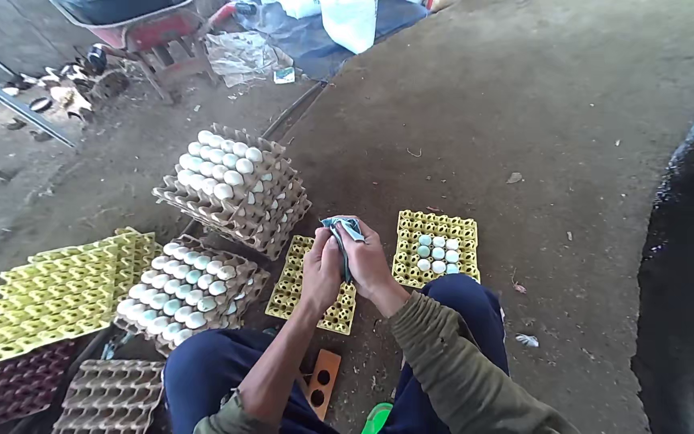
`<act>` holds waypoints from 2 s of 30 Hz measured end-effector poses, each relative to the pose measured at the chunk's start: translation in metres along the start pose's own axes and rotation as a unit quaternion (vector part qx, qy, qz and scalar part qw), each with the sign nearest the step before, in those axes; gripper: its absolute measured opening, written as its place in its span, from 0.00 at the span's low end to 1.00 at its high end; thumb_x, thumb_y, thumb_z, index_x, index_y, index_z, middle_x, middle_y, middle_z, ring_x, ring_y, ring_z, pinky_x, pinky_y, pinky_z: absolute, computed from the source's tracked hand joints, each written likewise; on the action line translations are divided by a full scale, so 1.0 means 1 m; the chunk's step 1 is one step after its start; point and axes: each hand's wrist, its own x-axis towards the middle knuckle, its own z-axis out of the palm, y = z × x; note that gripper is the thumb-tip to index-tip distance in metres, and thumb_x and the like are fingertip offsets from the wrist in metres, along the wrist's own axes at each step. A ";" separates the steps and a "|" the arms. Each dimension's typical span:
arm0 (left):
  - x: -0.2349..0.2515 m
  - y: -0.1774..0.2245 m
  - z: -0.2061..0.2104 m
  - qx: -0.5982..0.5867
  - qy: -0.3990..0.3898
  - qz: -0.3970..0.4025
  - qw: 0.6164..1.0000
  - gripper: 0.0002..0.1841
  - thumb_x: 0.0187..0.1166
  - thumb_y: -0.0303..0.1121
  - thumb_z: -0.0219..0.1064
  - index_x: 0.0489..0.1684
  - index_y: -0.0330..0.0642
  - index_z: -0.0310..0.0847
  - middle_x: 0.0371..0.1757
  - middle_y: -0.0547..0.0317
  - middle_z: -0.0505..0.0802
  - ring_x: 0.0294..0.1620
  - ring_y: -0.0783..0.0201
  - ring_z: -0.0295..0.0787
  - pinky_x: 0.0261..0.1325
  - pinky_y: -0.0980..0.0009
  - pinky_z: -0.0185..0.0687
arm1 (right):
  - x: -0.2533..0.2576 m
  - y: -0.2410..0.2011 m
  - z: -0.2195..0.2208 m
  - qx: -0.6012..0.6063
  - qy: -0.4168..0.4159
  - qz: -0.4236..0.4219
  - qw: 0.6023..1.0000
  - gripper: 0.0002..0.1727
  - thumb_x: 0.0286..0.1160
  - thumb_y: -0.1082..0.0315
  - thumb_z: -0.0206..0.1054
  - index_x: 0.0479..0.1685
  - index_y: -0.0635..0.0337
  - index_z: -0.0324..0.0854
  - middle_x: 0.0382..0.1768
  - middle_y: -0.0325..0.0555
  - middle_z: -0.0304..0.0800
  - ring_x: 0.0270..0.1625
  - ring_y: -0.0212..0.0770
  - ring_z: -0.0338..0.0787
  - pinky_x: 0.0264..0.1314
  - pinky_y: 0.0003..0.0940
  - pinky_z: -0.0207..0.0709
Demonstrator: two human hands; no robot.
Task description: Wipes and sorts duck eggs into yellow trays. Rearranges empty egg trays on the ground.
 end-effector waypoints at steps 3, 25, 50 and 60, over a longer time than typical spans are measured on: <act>-0.001 -0.002 -0.004 0.035 -0.045 0.010 0.998 0.15 0.88 0.42 0.47 0.47 0.45 0.77 0.24 0.72 0.85 0.21 0.78 0.82 0.23 0.77 0.80 | 0.003 -0.004 -0.002 0.039 0.022 0.085 0.995 0.13 0.90 0.66 0.56 0.56 0.58 0.86 0.38 0.45 0.91 0.37 0.35 0.89 0.41 0.34 0.85; -0.029 0.008 0.010 -0.180 0.028 -0.072 0.981 0.14 0.83 0.27 0.46 0.60 0.36 0.71 0.44 0.67 0.87 0.49 0.81 0.85 0.57 0.79 0.83 | -0.014 0.015 -0.010 -0.345 -0.081 -0.378 0.856 0.21 0.70 0.59 0.63 0.57 0.56 0.91 0.75 0.57 0.82 0.82 0.60 0.76 0.80 0.60 0.71; -0.012 0.018 -0.013 -0.183 -0.301 -0.030 0.936 0.40 0.70 0.64 0.67 0.76 0.48 0.63 0.40 0.72 0.90 0.25 0.81 0.82 0.24 0.83 0.77 | -0.005 -0.027 -0.041 -0.155 -0.122 -0.321 0.926 0.21 0.87 0.63 0.53 0.66 0.65 0.83 0.74 0.48 0.85 0.84 0.43 0.74 0.88 0.43 0.67; -0.012 0.030 -0.028 -0.062 -0.448 -0.004 0.892 0.69 0.63 0.74 0.67 0.94 0.37 0.27 0.35 0.70 0.88 0.29 0.86 0.82 0.37 0.82 0.83 | 0.022 -0.025 -0.051 -0.384 0.029 -0.146 0.911 0.17 0.81 0.70 0.63 0.66 0.66 0.79 0.38 0.58 0.94 0.37 0.52 0.95 0.44 0.56 0.89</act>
